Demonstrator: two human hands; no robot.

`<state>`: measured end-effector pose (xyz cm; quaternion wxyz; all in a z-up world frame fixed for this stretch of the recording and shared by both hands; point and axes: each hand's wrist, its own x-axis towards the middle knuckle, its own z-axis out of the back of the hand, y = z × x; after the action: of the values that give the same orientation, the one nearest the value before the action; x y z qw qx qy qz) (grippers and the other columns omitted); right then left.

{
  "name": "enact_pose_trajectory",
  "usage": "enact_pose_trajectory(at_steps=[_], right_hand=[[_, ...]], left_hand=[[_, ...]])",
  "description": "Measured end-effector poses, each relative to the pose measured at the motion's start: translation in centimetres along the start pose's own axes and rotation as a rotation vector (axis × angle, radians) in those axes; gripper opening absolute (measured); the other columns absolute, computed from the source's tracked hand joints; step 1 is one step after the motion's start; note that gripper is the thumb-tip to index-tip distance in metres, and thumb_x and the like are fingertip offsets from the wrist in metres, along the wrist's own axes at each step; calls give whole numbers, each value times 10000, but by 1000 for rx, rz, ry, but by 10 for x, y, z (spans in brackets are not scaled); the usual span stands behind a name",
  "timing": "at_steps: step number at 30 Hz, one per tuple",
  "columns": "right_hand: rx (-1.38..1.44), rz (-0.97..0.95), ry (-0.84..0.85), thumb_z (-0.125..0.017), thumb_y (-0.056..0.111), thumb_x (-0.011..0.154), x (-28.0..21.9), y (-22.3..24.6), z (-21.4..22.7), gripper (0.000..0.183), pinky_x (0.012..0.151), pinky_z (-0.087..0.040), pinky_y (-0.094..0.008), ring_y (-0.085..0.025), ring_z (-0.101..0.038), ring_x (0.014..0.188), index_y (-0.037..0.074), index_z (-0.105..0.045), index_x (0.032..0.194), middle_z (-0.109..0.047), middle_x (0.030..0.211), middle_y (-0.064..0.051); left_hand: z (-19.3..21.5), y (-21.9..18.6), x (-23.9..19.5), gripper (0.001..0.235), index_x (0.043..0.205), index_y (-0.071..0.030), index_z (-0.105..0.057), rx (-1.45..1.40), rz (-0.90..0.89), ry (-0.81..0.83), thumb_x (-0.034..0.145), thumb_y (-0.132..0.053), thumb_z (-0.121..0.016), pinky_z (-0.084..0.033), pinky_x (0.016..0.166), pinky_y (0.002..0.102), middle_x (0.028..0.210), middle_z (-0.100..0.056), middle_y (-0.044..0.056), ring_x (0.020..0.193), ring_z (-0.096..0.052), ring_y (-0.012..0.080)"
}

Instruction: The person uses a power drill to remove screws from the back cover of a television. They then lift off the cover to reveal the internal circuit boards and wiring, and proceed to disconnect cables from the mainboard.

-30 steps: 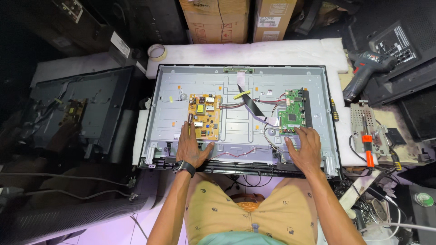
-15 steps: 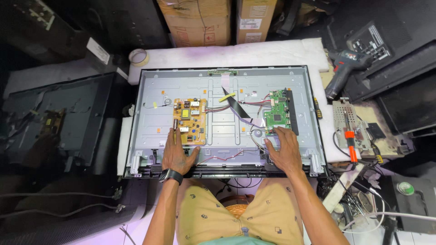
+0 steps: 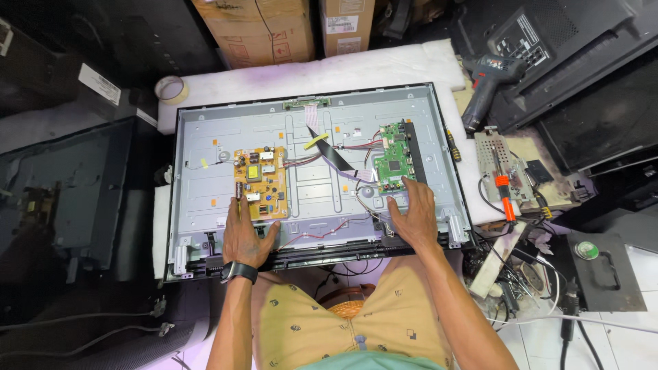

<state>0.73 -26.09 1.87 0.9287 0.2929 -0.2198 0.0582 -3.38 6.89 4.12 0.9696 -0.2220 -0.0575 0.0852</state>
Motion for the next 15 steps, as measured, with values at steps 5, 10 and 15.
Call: enact_pose_trajectory(at_steps=[5, 10, 15], right_hand=[[-27, -5, -12, -641, 237, 787, -1, -3, -4, 410, 915, -368, -367, -247, -476, 1027, 82, -546, 1154, -539, 973, -75], [-34, 28, -5, -651, 250, 781, -3, -12, -9, 355, 901, -384, -332, -225, -501, 983, 99, -603, 1099, -568, 938, -59], [14, 0, 27, -643, 217, 781, 0, 0, 1, 361, 879, -405, -360, -263, -523, 942, 66, -602, 1107, -576, 927, -103]], left_hand=[[1, -2, 0, 848, 1371, -35, -277, -5, 2, -2, 733, -502, -584, -357, 974, 502, 1394, -263, 237, 1272, -315, 392], [0, 0, -1, 839, 1370, -34, -283, -12, -1, -13, 735, -489, -586, -360, 964, 506, 1388, -274, 243, 1270, -316, 397], [-3, 3, 0, 834, 1371, -40, -278, -11, 0, -14, 736, -481, -591, -356, 967, 506, 1388, -274, 244, 1270, -315, 395]])
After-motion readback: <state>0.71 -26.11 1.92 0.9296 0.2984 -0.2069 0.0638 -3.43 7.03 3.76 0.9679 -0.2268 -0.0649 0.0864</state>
